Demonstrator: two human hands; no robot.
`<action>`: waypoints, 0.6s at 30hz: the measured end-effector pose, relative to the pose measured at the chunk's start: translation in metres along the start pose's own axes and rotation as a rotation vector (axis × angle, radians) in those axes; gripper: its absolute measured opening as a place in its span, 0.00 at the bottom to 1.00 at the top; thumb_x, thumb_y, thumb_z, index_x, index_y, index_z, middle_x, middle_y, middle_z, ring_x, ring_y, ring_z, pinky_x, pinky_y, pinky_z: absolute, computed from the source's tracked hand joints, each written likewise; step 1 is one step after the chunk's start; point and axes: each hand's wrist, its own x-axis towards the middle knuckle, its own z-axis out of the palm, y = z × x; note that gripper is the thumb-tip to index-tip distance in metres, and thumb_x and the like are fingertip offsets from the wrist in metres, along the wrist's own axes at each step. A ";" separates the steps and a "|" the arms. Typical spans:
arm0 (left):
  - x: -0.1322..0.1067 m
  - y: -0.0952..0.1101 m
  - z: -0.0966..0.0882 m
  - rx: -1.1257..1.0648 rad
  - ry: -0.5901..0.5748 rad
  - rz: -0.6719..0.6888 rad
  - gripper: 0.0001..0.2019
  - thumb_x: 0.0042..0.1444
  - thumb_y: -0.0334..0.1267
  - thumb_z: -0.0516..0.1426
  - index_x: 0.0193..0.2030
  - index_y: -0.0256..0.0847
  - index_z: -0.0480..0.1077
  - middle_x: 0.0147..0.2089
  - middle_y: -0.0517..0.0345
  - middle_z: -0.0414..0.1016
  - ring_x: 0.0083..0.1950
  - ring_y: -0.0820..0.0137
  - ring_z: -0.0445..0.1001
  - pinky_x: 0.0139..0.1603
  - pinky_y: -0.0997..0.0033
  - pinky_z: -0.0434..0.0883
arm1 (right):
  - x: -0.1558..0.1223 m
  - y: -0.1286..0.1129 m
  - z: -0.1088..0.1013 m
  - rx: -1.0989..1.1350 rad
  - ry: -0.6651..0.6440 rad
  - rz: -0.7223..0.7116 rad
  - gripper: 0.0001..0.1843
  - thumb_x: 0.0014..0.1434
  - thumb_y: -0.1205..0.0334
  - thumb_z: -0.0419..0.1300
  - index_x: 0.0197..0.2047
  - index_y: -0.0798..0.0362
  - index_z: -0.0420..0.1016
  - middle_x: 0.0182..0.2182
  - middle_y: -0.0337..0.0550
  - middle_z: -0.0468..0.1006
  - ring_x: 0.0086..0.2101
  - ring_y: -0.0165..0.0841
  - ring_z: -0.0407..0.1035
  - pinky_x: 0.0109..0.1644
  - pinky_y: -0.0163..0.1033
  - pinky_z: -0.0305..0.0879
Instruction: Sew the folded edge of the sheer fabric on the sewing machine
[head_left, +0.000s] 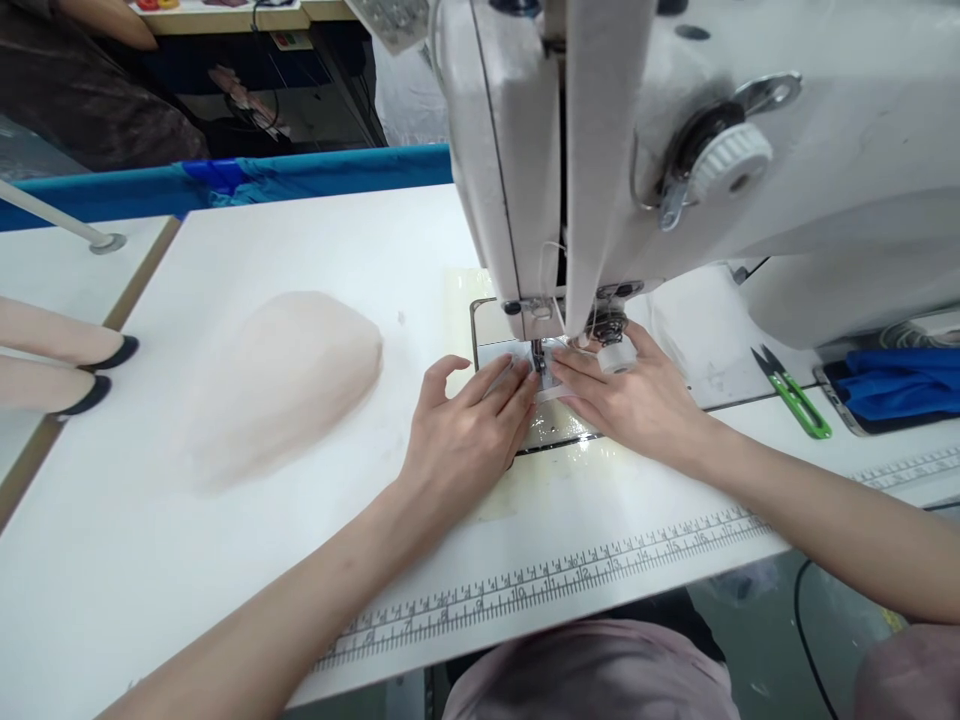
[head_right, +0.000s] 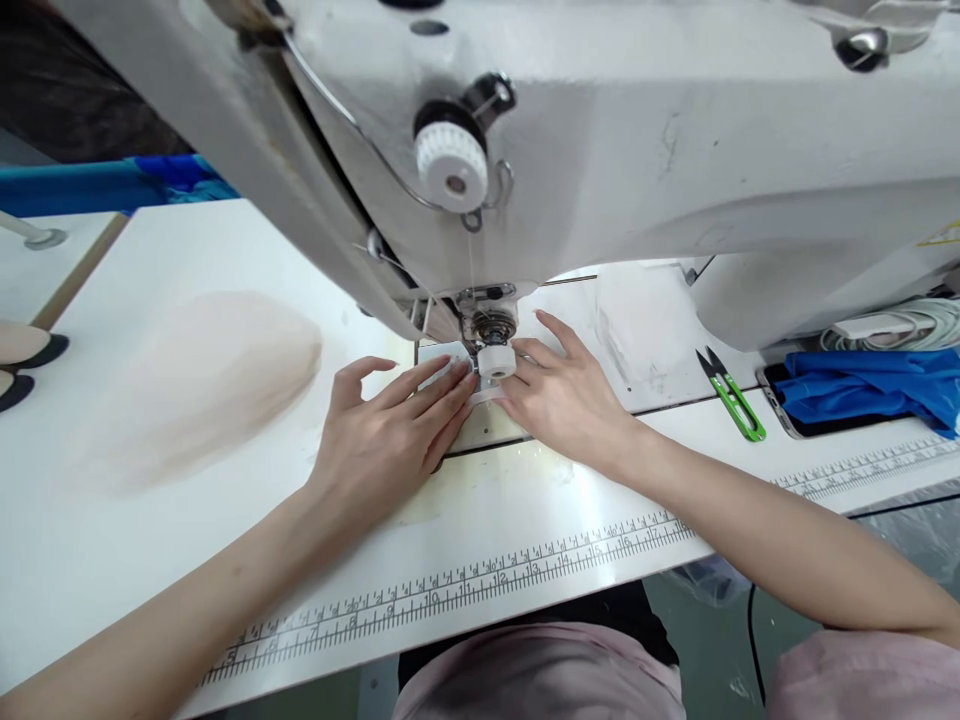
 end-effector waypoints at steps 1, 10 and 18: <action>0.000 0.000 0.000 -0.002 -0.004 -0.001 0.13 0.63 0.30 0.54 0.52 0.41 0.71 0.51 0.55 0.79 0.55 0.63 0.75 0.54 0.54 0.62 | 0.000 0.001 0.000 0.012 0.000 0.003 0.14 0.67 0.59 0.52 0.41 0.52 0.79 0.45 0.40 0.81 0.49 0.37 0.70 0.65 0.52 0.50; -0.003 -0.010 -0.008 0.091 -0.017 -0.066 0.12 0.63 0.37 0.55 0.52 0.41 0.72 0.49 0.52 0.80 0.55 0.56 0.74 0.53 0.50 0.60 | 0.003 0.007 -0.009 0.054 0.003 0.088 0.20 0.69 0.54 0.47 0.45 0.56 0.78 0.42 0.45 0.81 0.47 0.39 0.71 0.64 0.53 0.54; -0.002 -0.003 -0.020 -0.038 -0.024 0.083 0.16 0.63 0.42 0.56 0.56 0.43 0.69 0.54 0.57 0.77 0.47 0.62 0.76 0.44 0.57 0.65 | -0.001 0.014 -0.014 0.010 -0.022 0.053 0.17 0.59 0.76 0.50 0.44 0.57 0.78 0.40 0.48 0.79 0.45 0.41 0.69 0.64 0.55 0.56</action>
